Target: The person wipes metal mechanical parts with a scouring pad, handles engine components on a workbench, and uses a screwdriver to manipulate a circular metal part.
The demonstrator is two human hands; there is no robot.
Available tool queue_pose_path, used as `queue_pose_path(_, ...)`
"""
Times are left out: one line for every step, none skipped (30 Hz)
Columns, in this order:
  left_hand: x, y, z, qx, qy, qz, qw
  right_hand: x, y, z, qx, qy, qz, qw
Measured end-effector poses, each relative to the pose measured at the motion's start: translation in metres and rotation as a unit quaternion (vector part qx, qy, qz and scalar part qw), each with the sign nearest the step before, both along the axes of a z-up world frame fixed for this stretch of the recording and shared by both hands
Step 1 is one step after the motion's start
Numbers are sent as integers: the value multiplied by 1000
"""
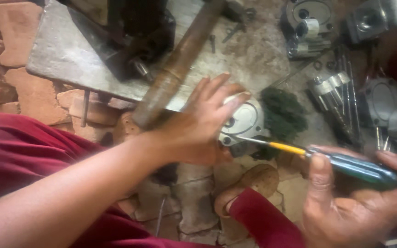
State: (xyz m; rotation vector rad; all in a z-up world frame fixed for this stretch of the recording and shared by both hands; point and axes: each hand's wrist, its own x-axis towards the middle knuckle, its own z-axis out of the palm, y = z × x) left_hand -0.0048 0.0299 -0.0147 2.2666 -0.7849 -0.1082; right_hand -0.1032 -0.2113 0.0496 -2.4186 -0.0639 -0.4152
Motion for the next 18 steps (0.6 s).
queue_pose_path(0,-2,2,16,51,22,998,0,1,-1,3,-1,7,1000)
queue_pose_path(-1,-4,4,33,103,44,993,1,1,0,-13,2,4,1000)
queue_pose_path(-2,-6,5,49,155,67,984,1,0,0,-21,1,4,1000)
queue_pose_path(-3,-6,7,34,148,77,985,2,0,0,-28,1,3,1000)
queue_pose_path(-6,-5,7,18,141,88,986,1,0,-1,-28,-3,4,1000)
queue_pose_path(-8,-5,7,2,133,97,986,2,-1,-1,-31,-3,8,999)
queue_pose_path(-9,-3,7,-23,122,94,988,1,-2,-1,-34,-3,11,999)
queue_pose_path(-11,-1,5,-48,112,91,988,1,-3,-1,-40,1,17,999)
queue_pose_path(-13,1,4,-73,102,88,988,0,-3,-1,-51,4,19,999)
queue_pose_path(-13,2,2,-74,98,94,988,0,-4,-1,-61,8,22,998)
queue_pose_path(-14,4,1,-74,94,100,988,-1,-4,-1,-75,9,21,997)
queue_pose_path(-12,5,0,-76,88,106,988,0,-5,-1,-80,10,19,997)
queue_pose_path(-10,6,0,-86,86,100,988,1,-7,-1,-85,11,16,996)
queue_pose_path(-9,8,0,-95,84,95,987,2,-8,-2,-81,14,13,997)
queue_pose_path(-7,10,1,-104,83,89,987,2,-9,-3,-81,16,12,996)
queue_pose_path(-6,11,1,-105,103,89,985,2,-8,-3,-82,20,11,996)
queue_pose_path(-5,12,2,-106,122,88,983,1,-8,-3,-89,23,13,996)
queue_pose_path(-5,12,3,-108,142,87,980,1,-6,-1,-80,21,18,996)
